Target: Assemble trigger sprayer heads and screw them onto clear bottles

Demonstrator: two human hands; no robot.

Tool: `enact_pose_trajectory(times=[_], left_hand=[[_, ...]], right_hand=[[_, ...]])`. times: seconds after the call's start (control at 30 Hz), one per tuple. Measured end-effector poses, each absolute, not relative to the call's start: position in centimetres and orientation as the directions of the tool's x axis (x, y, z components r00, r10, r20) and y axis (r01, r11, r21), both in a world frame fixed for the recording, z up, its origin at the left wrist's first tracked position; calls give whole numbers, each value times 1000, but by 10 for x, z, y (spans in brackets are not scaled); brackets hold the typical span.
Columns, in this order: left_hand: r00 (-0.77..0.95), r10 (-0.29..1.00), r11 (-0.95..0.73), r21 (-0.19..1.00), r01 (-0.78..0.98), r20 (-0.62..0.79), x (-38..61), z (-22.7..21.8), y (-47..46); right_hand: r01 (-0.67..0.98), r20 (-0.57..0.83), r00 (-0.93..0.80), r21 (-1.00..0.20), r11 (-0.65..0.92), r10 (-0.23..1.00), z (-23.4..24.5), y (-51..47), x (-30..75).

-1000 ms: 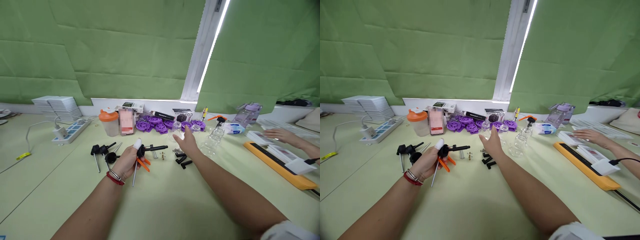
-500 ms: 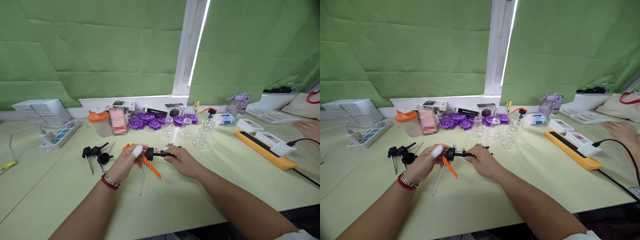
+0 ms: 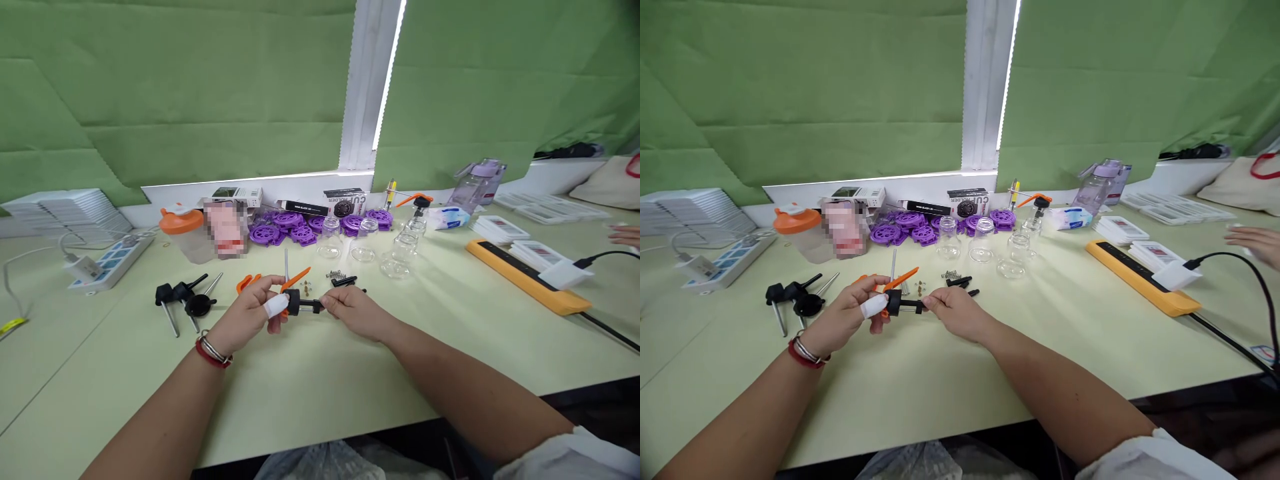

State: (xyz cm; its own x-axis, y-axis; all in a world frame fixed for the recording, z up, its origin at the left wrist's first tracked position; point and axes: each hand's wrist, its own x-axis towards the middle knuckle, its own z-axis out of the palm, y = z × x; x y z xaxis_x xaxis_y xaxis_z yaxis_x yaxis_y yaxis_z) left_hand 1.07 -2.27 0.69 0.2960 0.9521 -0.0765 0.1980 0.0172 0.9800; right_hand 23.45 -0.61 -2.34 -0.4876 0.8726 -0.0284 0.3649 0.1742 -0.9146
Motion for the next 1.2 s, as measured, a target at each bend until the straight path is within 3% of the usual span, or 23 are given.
enact_pose_trajectory(times=[0.13,0.27,0.4,0.5,0.6,0.67,0.77,0.87,1.0,1.2], left_hand=[[259,965,-16,981,194,-36,13,6,-23],[70,963,-271,927,261,262,11,12,-23],[219,889,-457,797,394,402,14,16,-29],[236,878,-478,795,375,417,19,14,-36],[56,933,-353,880,317,355,25,11,-40],[-28,970,-227,944,238,240,30,9,-40],[-51,999,5,982,188,5,37,5,-38],[-16,987,161,956,244,-162,38,-3,-38],[-35,991,130,941,312,-126,35,-21,-43],[-129,991,64,954,292,-27,35,-45,-48]], right_hand=[[426,76,-439,-859,283,895,-26,-3,233],[415,101,-415,-863,287,904,-20,-4,236],[316,43,-469,-924,213,882,-12,-11,237],[245,63,-485,-948,205,872,-6,-16,235],[232,215,-409,-916,328,887,-3,-19,233],[288,234,-360,-893,346,903,-6,-19,231],[357,41,-320,-920,160,946,-16,-18,230],[344,-157,-313,-938,-43,937,-31,-19,230],[319,-229,-330,-940,-120,916,-49,-23,227],[362,-150,-294,-932,-35,944,-55,-19,219]])
